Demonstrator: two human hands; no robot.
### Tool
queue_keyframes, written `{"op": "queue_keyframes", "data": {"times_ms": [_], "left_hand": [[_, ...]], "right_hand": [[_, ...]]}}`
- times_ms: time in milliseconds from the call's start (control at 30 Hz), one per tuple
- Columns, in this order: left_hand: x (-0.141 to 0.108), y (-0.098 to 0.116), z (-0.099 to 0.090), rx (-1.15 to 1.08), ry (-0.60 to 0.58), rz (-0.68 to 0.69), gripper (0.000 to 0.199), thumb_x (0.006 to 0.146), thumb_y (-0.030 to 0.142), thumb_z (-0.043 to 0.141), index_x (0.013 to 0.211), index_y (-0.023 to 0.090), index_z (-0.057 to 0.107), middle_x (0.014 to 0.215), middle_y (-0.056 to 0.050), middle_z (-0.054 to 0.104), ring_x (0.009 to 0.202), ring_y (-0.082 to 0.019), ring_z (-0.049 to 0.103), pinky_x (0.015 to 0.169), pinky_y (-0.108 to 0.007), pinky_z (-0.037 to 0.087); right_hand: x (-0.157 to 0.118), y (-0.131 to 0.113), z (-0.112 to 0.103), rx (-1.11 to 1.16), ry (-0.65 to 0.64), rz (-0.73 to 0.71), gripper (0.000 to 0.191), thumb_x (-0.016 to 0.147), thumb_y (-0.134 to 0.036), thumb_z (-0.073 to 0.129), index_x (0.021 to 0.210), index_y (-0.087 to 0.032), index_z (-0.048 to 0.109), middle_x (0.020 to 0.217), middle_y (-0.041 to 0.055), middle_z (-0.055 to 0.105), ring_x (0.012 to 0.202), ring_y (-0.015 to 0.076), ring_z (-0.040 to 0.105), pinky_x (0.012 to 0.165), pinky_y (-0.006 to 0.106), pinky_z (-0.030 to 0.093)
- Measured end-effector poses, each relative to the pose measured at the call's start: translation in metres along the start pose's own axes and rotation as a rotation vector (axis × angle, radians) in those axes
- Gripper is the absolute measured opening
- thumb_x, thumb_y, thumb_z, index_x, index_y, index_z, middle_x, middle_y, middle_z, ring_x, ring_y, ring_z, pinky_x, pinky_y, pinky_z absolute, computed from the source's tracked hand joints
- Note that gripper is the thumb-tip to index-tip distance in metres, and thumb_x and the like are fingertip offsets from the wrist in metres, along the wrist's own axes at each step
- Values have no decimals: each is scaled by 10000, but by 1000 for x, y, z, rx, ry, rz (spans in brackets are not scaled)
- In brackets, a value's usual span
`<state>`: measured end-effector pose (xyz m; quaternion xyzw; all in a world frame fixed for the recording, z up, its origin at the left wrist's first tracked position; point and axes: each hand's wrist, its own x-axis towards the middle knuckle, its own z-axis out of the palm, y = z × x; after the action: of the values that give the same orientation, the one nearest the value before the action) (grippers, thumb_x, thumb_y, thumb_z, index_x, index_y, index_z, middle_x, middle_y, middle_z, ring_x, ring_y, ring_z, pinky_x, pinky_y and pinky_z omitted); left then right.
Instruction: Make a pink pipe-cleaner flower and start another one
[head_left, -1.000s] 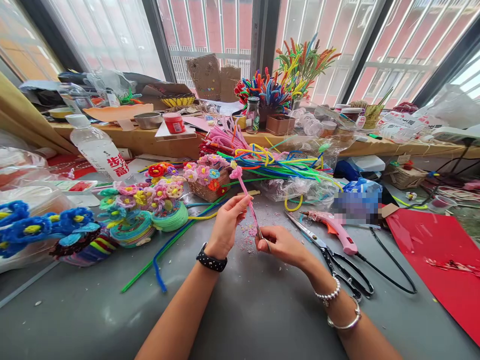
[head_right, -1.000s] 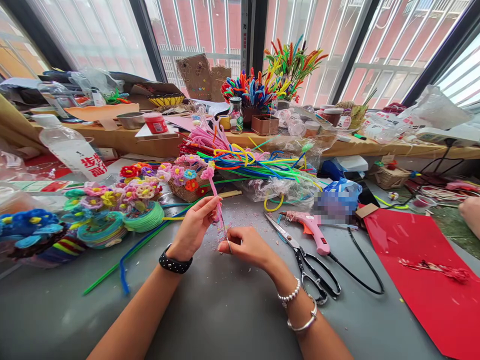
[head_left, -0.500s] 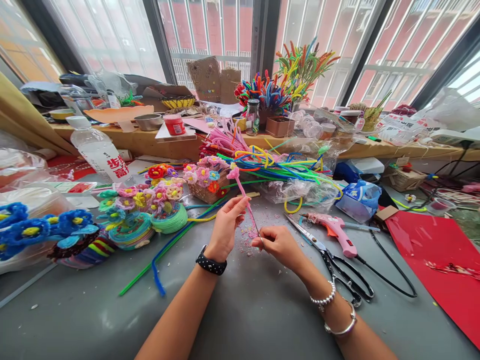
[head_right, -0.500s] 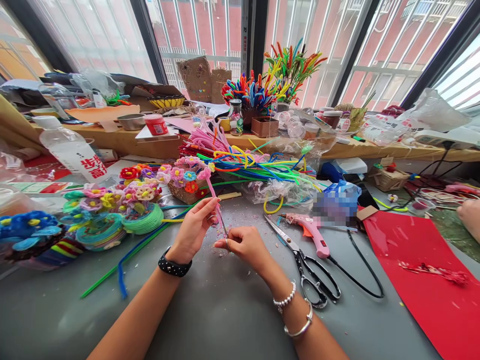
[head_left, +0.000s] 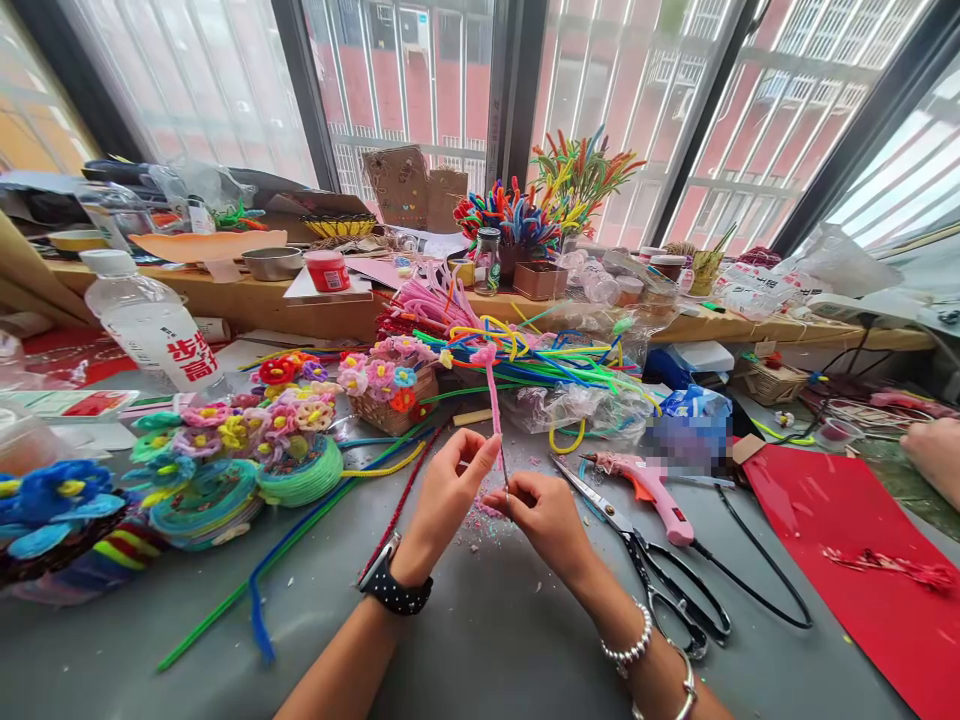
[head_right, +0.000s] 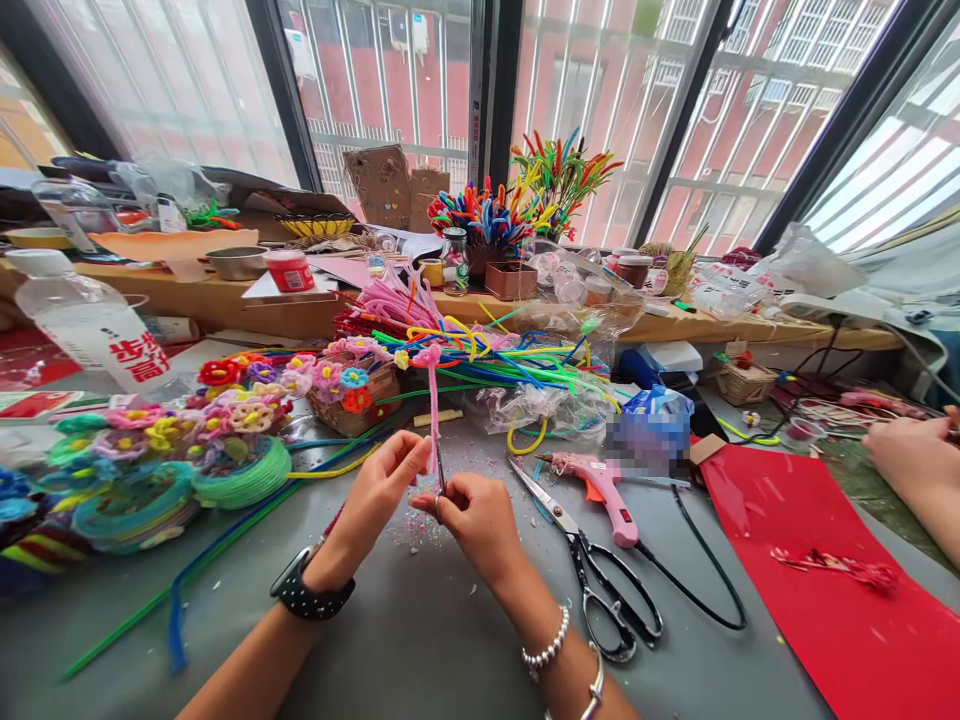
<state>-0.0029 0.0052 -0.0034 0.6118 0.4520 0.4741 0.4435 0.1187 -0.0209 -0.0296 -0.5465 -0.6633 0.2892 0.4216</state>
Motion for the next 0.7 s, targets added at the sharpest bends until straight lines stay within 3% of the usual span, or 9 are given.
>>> {"op": "queue_keyframes", "data": {"times_ms": [100, 267, 500, 700], "left_hand": [[-2, 3, 1, 73, -84, 22, 258, 735, 396, 483, 640, 157, 458, 617, 35, 433, 564, -85, 406, 517, -196, 347], [-3, 3, 0, 145, -89, 64, 222, 746, 346, 470, 632, 156, 452, 603, 32, 434, 562, -85, 403, 530, -195, 352], [-1, 3, -1, 194, -134, 94, 203, 752, 312, 446, 621, 157, 454, 581, 31, 433, 545, -86, 393, 524, -199, 342], [-1, 6, -3, 206, -212, 120, 191, 755, 301, 444, 632, 159, 472, 567, 30, 473, 536, -91, 430, 537, -207, 354]], "right_hand": [[1, 0, 1, -12, 4, 1, 423, 714, -425, 521, 443, -173, 317, 425, -60, 302, 436, 67, 264, 429, 207, 192], [2, 2, 2, 25, -22, 23, 447, 704, -485, 501, 432, -174, 329, 419, -54, 307, 434, 70, 274, 428, 212, 191], [4, 8, -8, 297, -412, 74, 602, 648, -718, 335, 557, -141, 480, 488, -1, 457, 429, 82, 379, 435, 211, 293], [3, 6, -14, 370, -504, 35, 643, 635, -744, 284, 646, -131, 480, 561, 7, 469, 456, 78, 399, 453, 208, 315]]}}
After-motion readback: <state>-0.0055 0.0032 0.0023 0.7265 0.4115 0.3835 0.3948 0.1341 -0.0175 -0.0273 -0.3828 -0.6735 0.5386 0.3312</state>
